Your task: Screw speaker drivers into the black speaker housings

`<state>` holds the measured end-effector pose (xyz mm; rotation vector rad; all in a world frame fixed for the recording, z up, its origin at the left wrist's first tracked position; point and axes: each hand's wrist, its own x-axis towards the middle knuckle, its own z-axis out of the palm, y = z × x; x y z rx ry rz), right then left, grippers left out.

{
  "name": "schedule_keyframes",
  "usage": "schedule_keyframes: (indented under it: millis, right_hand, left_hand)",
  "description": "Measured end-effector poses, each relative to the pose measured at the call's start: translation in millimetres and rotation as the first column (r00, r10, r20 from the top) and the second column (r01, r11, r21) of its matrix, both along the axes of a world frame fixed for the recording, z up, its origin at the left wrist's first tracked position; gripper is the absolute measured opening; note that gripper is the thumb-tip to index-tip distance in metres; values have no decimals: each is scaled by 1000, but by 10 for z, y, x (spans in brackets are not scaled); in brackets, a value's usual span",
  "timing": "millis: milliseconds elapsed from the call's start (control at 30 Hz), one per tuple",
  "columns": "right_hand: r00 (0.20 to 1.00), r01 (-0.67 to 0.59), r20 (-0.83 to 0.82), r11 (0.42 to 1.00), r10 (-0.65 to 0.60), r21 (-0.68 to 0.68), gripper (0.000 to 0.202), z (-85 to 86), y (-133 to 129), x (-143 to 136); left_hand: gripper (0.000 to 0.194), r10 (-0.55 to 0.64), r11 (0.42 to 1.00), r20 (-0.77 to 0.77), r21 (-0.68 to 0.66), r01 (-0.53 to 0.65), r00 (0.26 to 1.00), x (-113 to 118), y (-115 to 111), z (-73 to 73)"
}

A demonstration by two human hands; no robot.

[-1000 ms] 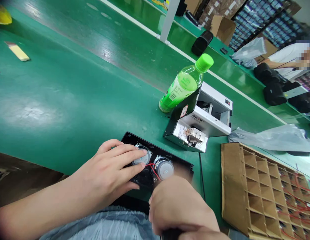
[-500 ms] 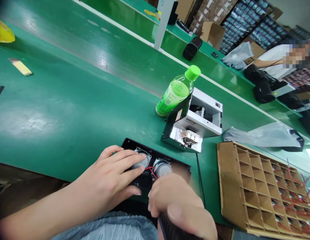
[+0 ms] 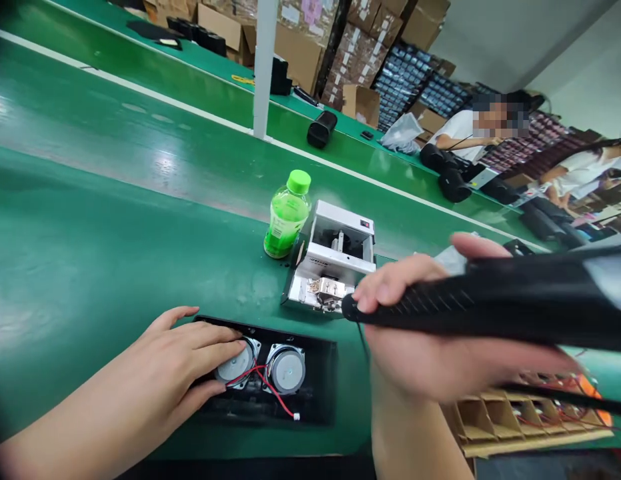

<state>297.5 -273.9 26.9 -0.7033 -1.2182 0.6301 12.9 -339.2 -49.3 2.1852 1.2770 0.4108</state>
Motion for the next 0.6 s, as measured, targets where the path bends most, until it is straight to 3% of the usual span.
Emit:
schedule_keyframes:
  millis: [67, 233, 400, 600]
  right_hand:
    - [999, 37, 14, 997, -38, 70, 60, -43, 219, -134]
    - [997, 70, 20, 998, -70, 3, 71, -146, 386, -286]
    - [995, 95, -9, 995, -95, -6, 75, -161, 363, -221]
    - [999, -44, 2, 995, 45, -88, 70, -52, 53, -227]
  left_hand:
    - [39, -16, 1000, -9, 16, 16, 1000, -5, 35, -6]
    - [35, -35, 989, -14, 142, 37, 999, -41, 44, -33]
    - [37, -10, 980, 25, 199, 5, 1000, -41, 6, -65]
    - [43, -44, 988, 39, 150, 38, 998, -73, 25, -3]
